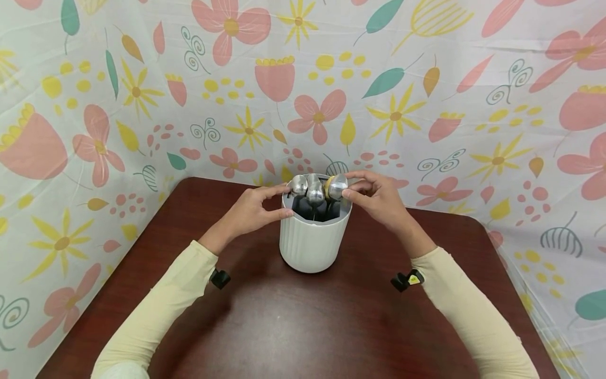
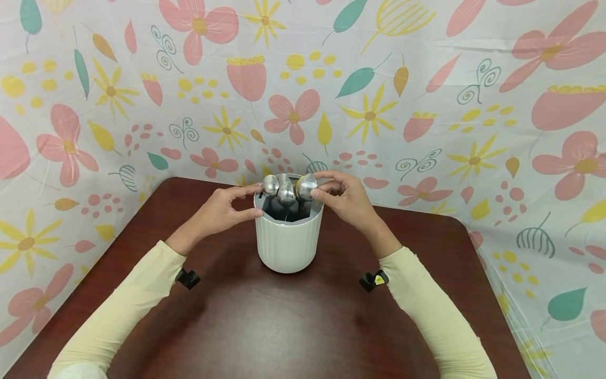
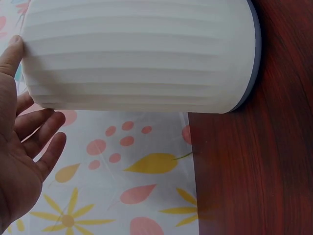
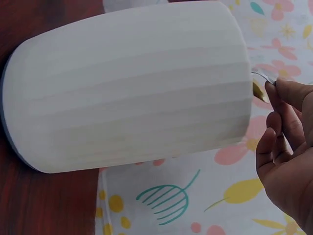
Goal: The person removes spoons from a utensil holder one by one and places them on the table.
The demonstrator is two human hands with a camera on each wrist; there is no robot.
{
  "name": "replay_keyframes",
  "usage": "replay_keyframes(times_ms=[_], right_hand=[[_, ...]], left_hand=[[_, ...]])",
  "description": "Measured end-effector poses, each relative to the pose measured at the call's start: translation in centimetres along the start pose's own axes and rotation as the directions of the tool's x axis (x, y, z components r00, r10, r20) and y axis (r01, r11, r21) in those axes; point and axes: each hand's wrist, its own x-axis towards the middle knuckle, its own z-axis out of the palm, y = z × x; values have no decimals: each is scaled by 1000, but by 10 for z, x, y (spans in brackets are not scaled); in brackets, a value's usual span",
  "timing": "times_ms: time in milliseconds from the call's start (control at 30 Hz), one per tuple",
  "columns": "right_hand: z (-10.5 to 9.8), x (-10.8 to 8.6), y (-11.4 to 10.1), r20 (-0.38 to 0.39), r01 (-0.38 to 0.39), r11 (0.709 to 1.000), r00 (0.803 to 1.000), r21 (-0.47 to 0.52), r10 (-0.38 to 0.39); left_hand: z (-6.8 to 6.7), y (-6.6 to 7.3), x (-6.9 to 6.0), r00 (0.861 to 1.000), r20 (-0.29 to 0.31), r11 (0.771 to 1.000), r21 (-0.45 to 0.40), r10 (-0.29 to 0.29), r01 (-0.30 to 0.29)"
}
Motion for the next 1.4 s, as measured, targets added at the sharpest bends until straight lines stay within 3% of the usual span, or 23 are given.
replay_keyframes(times_ms=[300, 667, 1000, 1400], right_hand=[[-7, 5, -12, 9, 38, 998, 999, 44, -38], [-18, 12, -30, -38, 142, 989, 989, 30, -141], [-30, 24, -54, -80, 188, 982, 979, 7, -187], [-41, 32, -93, -105, 167, 986, 981, 16, -164]], left_hand=[[0, 0, 0, 1000, -3, 1000, 3, -1, 1], [0, 1, 0, 1000, 1, 1000, 3, -7, 7], [-1, 1, 0, 1000, 8, 1000, -6, -5, 5], [-1, 2, -1, 1000, 4, 1000, -9, -10, 10]])
